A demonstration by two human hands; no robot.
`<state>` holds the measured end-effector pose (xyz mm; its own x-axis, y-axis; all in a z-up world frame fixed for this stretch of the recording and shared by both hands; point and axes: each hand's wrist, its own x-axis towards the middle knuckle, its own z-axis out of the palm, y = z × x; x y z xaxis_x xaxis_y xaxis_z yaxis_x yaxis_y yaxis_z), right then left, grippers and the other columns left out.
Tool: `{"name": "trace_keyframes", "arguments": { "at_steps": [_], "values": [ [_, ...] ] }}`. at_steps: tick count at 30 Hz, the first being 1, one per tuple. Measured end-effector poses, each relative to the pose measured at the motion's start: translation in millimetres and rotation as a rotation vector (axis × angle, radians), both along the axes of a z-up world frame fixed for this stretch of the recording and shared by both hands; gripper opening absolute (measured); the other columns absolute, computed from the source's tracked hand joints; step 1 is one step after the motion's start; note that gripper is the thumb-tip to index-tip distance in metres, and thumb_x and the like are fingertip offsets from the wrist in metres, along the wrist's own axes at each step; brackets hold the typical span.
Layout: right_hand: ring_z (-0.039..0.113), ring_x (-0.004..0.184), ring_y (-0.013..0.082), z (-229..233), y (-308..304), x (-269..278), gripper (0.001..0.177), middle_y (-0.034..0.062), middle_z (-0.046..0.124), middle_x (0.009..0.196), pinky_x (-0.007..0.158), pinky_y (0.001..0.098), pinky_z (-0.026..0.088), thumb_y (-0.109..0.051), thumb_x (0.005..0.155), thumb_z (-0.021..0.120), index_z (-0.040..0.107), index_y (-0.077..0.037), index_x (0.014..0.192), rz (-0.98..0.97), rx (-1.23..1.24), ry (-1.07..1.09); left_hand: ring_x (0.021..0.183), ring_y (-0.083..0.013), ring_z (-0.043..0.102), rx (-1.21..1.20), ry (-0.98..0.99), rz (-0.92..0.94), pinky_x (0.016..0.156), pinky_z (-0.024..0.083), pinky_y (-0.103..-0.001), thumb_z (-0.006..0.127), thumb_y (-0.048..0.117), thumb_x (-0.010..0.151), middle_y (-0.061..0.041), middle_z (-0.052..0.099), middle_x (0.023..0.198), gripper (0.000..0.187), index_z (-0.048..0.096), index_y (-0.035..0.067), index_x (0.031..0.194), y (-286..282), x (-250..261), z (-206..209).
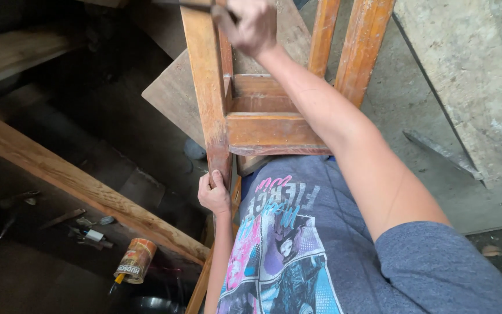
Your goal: Scrape the surface of a wooden chair frame using a hand tool to refine the finish
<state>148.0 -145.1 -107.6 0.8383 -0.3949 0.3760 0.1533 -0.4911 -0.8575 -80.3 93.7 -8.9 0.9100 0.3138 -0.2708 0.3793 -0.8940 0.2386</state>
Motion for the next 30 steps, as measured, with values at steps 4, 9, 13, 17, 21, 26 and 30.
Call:
{"name": "trace_keyframes", "arguments": {
  "at_steps": [4,9,13,17,21,26,30],
  "values": [
    [0.034,0.037,0.0109,-12.1,-4.1,-22.5,0.055,-0.0028,0.032,0.045,0.033,0.0275,0.020,-0.051,0.090,0.031,0.032,-0.012,0.051,0.163,-0.243,0.085,0.060,-0.0219,0.051,0.002,0.002,0.003,0.053,0.035,-0.033,0.046,0.037,0.081,-0.003,0.050,0.066,0.031,0.056,0.009,0.070,1.2,-4.4,-3.0],
    [0.039,0.039,0.0132,-19.5,-20.0,-9.6,0.055,-0.0023,0.035,0.047,0.036,0.0288,0.021,-0.052,0.091,0.038,0.034,-0.013,0.053,0.227,-0.337,0.063,0.060,-0.0212,0.051,0.014,0.024,0.015,0.053,0.035,-0.033,0.048,0.033,0.080,-0.002,0.050,0.066,0.027,0.057,0.010,0.069,-1.2,-0.6,-2.9],
    [0.024,0.041,0.0102,-23.8,-2.9,-18.6,0.054,-0.0019,0.022,0.046,0.040,0.0307,0.016,-0.051,0.087,0.040,0.025,-0.013,0.051,0.010,-0.079,0.278,0.059,-0.0218,0.050,-0.002,-0.004,-0.001,0.053,0.035,-0.033,0.048,0.031,0.080,-0.004,0.049,0.065,0.026,0.056,0.009,0.069,-1.6,3.4,-0.3],
    [0.027,0.033,0.0069,-20.6,14.0,-41.0,0.056,-0.0061,0.026,0.039,0.032,0.0237,0.018,-0.048,0.090,0.036,0.030,-0.016,0.044,0.201,-0.191,0.094,0.060,-0.0205,0.051,-0.015,-0.010,-0.009,0.053,0.036,-0.032,0.049,0.029,0.080,-0.003,0.051,0.066,0.024,0.057,0.009,0.070,1.5,3.0,0.5],
    [0.032,0.032,0.0058,-16.1,5.3,-54.4,0.055,-0.0079,0.033,0.040,0.028,0.0203,0.024,-0.053,0.089,0.037,0.038,-0.018,0.047,0.413,-0.309,0.075,0.059,-0.0198,0.051,-0.030,-0.025,0.012,0.052,0.035,-0.032,0.046,0.037,0.081,-0.002,0.050,0.066,0.032,0.058,0.010,0.070,-2.0,3.1,-2.1],
    [0.027,0.037,0.0090,-3.9,4.3,-50.1,0.055,-0.0035,0.026,0.043,0.036,0.0287,0.017,-0.051,0.088,0.037,0.029,-0.014,0.048,0.078,-0.217,0.192,0.059,-0.0203,0.051,0.003,-0.023,0.016,0.052,0.035,-0.032,0.048,0.037,0.081,-0.001,0.050,0.065,0.029,0.058,0.012,0.070,0.5,-0.9,-3.5],
    [0.030,0.032,0.0036,-15.4,5.8,-80.0,0.045,-0.0107,0.033,0.041,0.029,0.0177,0.027,-0.053,0.087,0.040,0.044,-0.024,0.052,0.412,-0.429,-0.028,0.060,-0.0207,0.051,-0.008,-0.014,0.021,0.053,0.035,-0.032,0.048,0.036,0.080,-0.001,0.050,0.065,0.028,0.058,0.012,0.071,-2.9,0.8,0.6]
  ]
}}
